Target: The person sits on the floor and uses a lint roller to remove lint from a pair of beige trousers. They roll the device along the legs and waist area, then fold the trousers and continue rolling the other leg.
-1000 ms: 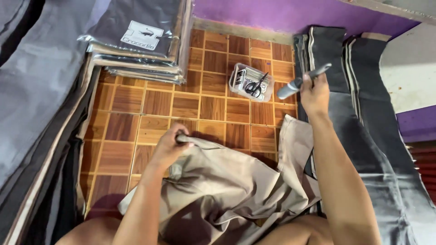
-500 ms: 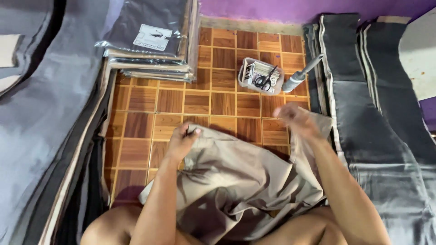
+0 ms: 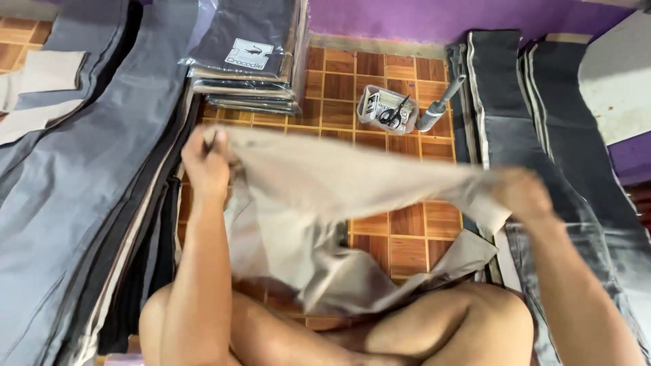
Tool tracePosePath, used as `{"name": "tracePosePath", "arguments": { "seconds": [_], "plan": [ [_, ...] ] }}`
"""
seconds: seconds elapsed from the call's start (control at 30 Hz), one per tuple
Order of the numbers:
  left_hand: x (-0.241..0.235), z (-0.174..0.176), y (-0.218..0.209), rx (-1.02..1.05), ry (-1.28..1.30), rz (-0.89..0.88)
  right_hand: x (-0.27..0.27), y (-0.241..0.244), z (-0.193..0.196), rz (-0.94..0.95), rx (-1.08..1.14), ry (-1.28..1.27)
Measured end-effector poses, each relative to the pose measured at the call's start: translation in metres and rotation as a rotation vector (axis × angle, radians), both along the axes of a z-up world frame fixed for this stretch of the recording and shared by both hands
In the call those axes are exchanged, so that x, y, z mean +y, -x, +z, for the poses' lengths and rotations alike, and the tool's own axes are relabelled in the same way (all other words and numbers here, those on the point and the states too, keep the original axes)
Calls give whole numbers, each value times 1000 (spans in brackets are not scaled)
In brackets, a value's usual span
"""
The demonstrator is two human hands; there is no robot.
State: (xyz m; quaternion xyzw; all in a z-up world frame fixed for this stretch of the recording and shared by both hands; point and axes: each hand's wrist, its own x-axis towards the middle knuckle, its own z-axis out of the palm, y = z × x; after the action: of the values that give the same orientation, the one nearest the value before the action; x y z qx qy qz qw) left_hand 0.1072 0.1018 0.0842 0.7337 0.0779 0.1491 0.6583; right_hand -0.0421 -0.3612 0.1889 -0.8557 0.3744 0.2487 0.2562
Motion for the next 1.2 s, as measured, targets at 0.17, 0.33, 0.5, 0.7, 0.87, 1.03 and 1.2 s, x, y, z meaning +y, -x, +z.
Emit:
{"name": "tracePosePath", "arguments": {
  "seconds": [0.17, 0.33, 0.5, 0.7, 0.87, 1.03, 1.2],
  "plan": [
    [-8, 89, -12, -408, -79, -167, -158, 22, -48, 276, -975, 764],
    [50, 118, 44, -248, -100, -419, -118, 98, -41, 438, -813, 815],
    [108, 78, 98, 550, -460, -775, 3, 136, 7, 436, 249, -195],
    [70, 11, 93, 757, -1071, -845, 42, 81, -44, 565, 156, 6],
    [-35, -86, 48, 477, -1074, -602, 70, -4, -121, 566, -429, 64],
    [-78, -105, 60, 463, -1132, -450, 87, -83, -246, 610, -478, 196],
    [-72, -118, 63, 470, -1298, -395, 68, -107, -312, 567, -673, 303]
  ]
}}
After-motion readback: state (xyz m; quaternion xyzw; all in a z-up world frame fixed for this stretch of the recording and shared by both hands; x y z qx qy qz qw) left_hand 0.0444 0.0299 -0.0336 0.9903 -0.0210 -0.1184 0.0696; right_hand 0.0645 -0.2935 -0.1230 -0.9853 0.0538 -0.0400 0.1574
